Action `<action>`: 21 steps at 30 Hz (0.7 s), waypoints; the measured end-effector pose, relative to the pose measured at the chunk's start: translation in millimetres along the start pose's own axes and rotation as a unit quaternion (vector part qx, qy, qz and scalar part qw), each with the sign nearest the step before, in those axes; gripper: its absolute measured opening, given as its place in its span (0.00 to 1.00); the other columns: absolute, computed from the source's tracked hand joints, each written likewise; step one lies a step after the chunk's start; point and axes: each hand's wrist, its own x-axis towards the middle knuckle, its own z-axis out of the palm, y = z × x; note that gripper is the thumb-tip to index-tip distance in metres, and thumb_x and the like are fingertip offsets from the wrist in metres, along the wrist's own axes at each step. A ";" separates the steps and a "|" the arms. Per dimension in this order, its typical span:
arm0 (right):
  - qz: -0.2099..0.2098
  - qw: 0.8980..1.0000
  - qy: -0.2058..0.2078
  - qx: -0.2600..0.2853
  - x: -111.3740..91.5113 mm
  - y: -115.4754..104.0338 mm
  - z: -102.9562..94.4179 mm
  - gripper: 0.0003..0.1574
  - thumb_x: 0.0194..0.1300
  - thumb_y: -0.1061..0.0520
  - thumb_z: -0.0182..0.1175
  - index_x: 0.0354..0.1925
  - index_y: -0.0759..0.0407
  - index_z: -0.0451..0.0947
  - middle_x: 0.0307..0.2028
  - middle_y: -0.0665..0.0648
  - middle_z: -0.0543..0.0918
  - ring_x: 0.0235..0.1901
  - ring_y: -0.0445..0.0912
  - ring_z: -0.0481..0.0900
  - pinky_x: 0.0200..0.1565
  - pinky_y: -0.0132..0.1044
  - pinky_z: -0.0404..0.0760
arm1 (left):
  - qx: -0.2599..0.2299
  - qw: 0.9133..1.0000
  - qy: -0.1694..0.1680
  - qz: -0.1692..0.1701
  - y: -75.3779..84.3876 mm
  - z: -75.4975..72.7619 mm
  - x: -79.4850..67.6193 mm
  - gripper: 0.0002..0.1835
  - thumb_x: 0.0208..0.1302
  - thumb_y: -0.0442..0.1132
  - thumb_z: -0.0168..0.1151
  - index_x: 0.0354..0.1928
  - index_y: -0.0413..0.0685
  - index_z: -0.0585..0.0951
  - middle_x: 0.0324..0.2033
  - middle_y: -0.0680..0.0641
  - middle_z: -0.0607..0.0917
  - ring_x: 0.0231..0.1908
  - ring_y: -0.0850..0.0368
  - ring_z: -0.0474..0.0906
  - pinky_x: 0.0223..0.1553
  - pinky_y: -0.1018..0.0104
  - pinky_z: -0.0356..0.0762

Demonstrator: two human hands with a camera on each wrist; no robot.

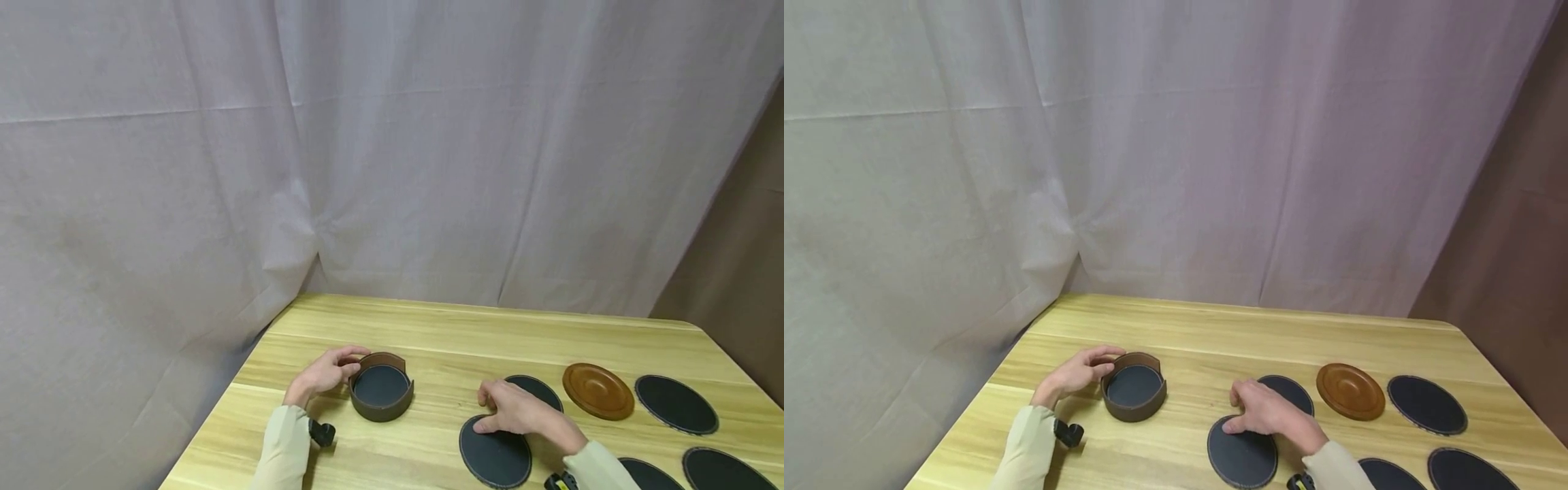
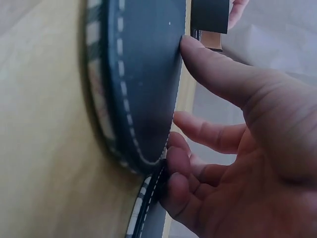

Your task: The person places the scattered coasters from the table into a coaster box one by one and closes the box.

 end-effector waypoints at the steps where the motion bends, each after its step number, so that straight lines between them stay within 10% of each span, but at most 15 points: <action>1: 0.002 1.000 -0.001 0.000 0.3 0.4 0.5 0.23 0.53 0.43 0.74 0.35 0.53 0.74 0.31 0.51 0.72 0.31 0.43 0.66 0.33 0.35 0.66 | 0.001 1.000 0.000 -0.001 -0.4 0.0 -0.6 0.20 0.73 0.33 0.52 0.64 0.49 0.75 0.59 0.35 0.79 0.51 0.50 0.80 0.42 0.65 0.80; 21: -0.066 0.995 -0.027 0.074 -1.1 7.0 -8.4 0.22 0.61 0.44 0.68 0.33 0.56 0.68 0.24 0.46 0.68 0.23 0.34 0.63 0.27 0.29 0.62 | -0.007 1.000 0.003 -0.022 1.9 -0.4 -2.0 0.20 0.73 0.34 0.53 0.64 0.51 0.75 0.60 0.35 0.78 0.51 0.51 0.79 0.43 0.64 0.80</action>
